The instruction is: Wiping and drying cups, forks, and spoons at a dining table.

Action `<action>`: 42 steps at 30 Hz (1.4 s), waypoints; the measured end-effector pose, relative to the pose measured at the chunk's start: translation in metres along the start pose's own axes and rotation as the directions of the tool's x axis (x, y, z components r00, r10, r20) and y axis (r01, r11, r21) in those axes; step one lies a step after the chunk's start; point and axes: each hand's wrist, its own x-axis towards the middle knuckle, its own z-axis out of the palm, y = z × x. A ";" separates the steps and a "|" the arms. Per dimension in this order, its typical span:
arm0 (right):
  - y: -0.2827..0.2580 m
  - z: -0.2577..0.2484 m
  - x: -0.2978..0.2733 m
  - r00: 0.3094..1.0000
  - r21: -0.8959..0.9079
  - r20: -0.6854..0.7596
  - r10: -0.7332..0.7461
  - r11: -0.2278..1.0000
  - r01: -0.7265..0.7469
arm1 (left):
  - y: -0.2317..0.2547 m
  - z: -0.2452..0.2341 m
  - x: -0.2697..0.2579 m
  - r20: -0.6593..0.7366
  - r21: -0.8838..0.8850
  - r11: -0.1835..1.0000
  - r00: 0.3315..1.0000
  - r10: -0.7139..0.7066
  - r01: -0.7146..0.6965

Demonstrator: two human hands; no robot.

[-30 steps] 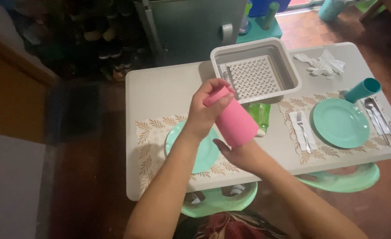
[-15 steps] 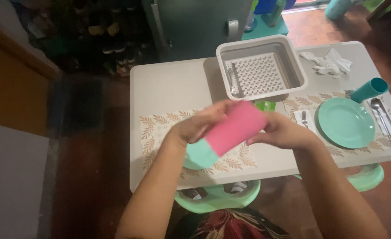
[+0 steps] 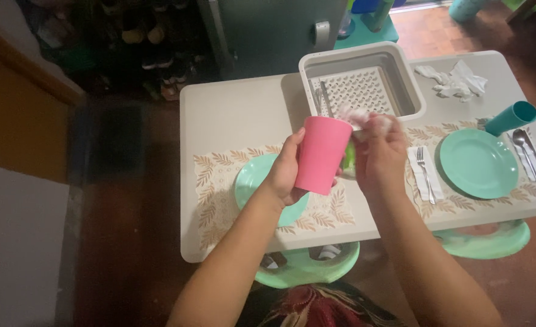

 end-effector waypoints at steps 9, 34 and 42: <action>-0.027 0.032 -0.056 0.386 -0.382 0.923 0.001 0.142 0.913 | -0.028 -0.051 0.009 -0.055 -0.110 0.993 0.997 -0.058 0.052; 0.020 -0.008 -0.071 0.717 -0.716 0.697 -0.011 0.042 0.697 | -0.025 -0.034 0.028 -0.408 -0.457 0.878 0.911 -0.063 -0.144; 0.045 0.016 -0.064 0.999 -0.530 0.034 -0.024 0.847 0.039 | -0.062 -0.045 0.039 -0.452 -0.275 0.887 0.864 0.221 -0.370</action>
